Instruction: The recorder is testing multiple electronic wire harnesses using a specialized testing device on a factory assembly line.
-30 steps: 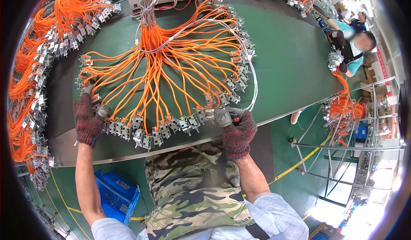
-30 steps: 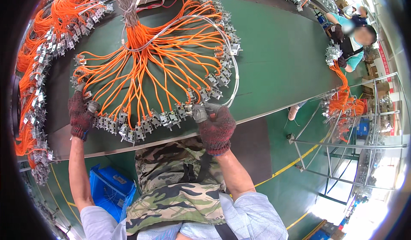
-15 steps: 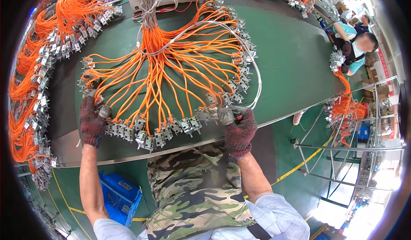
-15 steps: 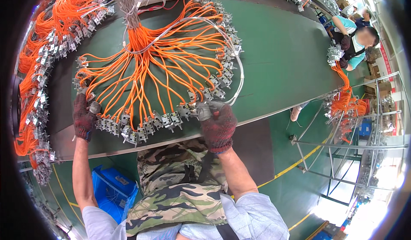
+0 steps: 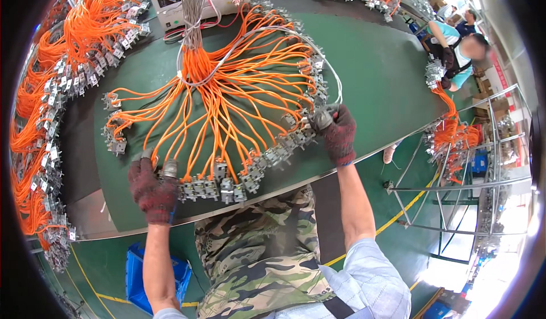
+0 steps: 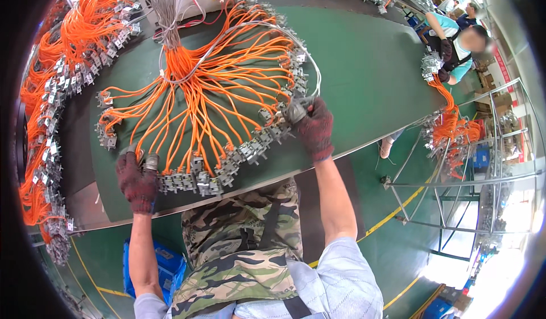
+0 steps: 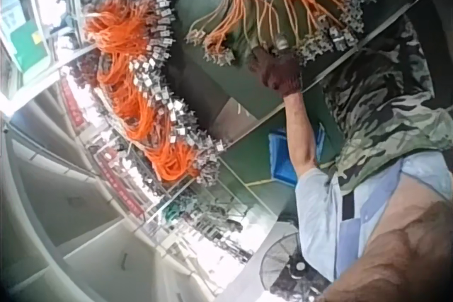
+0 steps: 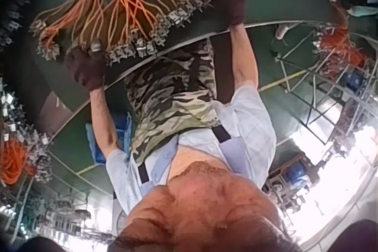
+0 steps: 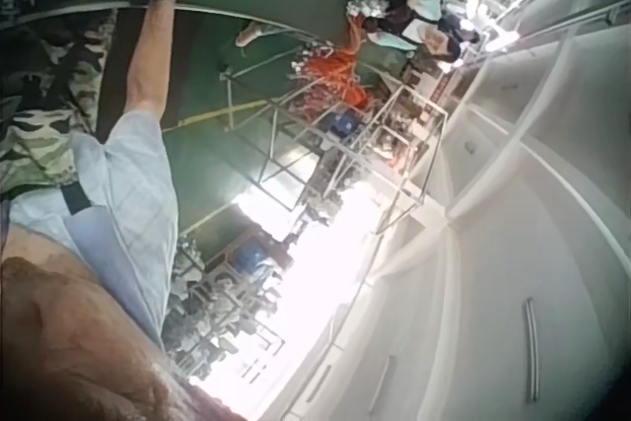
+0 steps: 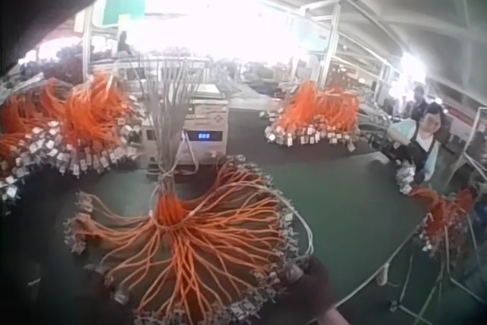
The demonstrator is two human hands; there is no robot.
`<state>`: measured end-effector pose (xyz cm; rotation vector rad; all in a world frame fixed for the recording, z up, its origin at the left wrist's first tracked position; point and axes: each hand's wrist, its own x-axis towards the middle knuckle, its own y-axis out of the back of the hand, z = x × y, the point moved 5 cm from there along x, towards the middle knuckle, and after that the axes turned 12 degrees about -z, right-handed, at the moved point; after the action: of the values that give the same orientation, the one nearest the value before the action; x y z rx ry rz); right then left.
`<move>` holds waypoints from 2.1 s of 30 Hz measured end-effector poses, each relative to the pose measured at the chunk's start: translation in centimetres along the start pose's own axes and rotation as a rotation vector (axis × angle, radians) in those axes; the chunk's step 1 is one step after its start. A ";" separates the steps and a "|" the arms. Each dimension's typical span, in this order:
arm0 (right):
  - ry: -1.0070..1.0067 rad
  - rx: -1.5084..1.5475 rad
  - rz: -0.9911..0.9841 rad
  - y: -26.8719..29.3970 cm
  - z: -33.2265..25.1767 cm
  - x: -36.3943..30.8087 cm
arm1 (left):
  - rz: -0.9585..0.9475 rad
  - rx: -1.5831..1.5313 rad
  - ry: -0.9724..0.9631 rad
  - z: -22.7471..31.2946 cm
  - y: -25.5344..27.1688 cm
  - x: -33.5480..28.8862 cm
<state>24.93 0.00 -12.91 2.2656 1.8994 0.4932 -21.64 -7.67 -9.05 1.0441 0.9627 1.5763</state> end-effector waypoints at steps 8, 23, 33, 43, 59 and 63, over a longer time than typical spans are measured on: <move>-0.053 0.099 -0.004 4.1 0.2 4.2 | -0.055 -0.201 -0.021 5.3 -0.5 -2.8; -0.093 -0.188 0.009 0.0 -5.2 -2.1 | -0.253 0.396 -0.217 -5.4 0.2 21.7; -0.057 -0.182 -0.026 0.2 -4.6 -1.8 | -0.829 0.131 -0.150 -2.2 0.2 17.6; -0.179 -0.236 0.073 -1.7 -7.4 -3.0 | -0.497 -0.272 -0.184 -7.1 2.9 15.0; -0.010 -0.246 0.123 -2.1 -7.6 -4.9 | -0.383 -0.275 -0.072 -11.3 -0.2 10.4; 0.023 -0.173 0.214 -2.4 -5.1 -7.8 | -0.352 -0.247 -0.121 -10.6 -0.1 10.6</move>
<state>19.83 -7.67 -10.15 2.3669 1.5634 0.6849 -33.26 1.64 -10.76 0.7425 0.7958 1.2867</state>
